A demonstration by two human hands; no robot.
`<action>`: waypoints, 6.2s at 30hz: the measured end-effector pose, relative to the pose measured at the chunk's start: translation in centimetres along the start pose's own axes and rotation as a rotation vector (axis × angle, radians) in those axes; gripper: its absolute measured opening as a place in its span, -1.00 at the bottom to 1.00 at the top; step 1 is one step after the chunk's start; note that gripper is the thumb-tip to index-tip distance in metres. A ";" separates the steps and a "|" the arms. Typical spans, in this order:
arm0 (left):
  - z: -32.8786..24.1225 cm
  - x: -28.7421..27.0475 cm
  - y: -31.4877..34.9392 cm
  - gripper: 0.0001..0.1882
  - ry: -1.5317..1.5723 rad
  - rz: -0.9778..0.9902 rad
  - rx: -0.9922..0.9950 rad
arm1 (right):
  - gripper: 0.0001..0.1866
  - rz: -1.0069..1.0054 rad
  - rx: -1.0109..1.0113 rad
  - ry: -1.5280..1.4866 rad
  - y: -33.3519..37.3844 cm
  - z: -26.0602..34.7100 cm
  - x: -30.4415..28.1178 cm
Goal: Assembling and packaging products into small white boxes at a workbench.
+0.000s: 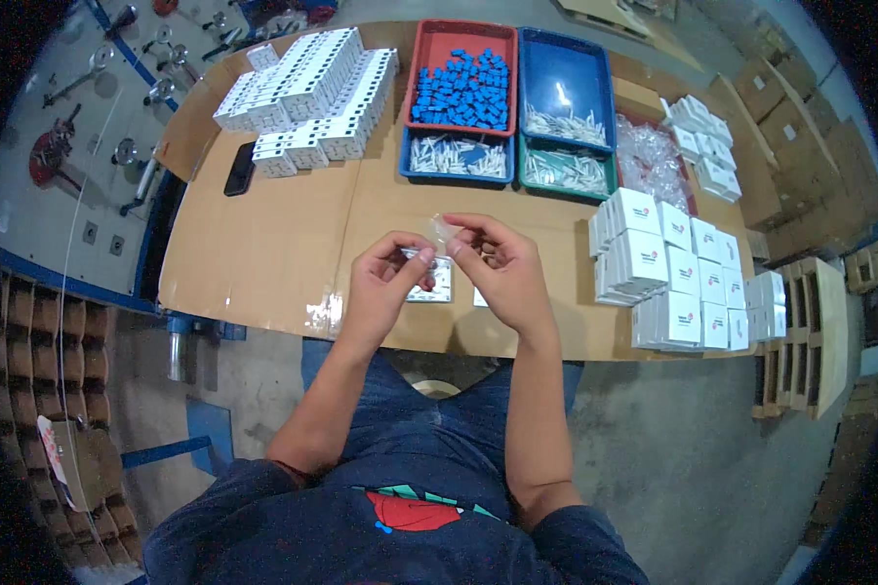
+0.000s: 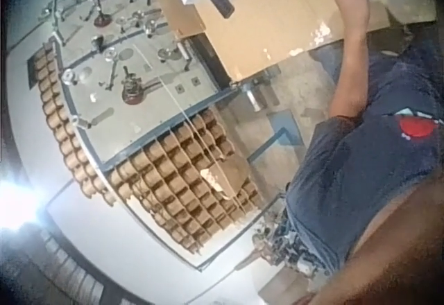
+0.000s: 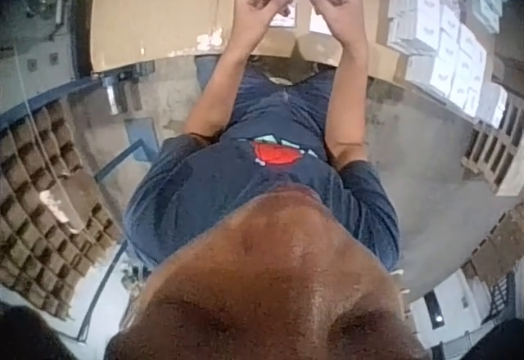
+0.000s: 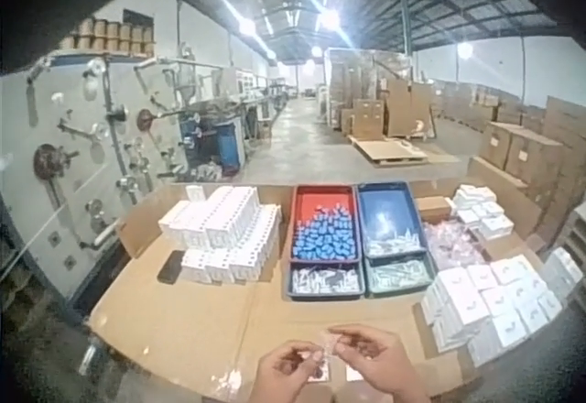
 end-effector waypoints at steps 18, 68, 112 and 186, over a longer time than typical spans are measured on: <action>1.3 -1.1 0.2 -0.37 0.271 0.097 -0.294 | -0.89 -0.040 -0.020 -0.022 -0.1 -0.1 0.6; 12.8 -7.2 0.2 -0.87 -1.005 -0.077 0.162 | -0.88 -0.052 -0.282 0.798 1.3 -15.7 1.3; 11.4 -5.8 0.8 -0.72 -1.067 -0.073 0.314 | -0.82 0.027 0.038 0.898 1.3 -15.3 0.7; 10.2 -7.4 -2.0 -0.01 -1.445 0.017 0.024 | -0.72 -0.307 -0.243 1.189 -34.5 -12.8 -10.4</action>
Point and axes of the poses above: each hand's wrist, its own y-axis away from the middle knuckle, its own x-axis out of the palm, z = x × y, the point moved 3 cm from there along -y, towards the middle knuckle, and after that the axes turned 1 degree about z, right-handed, at the moved point
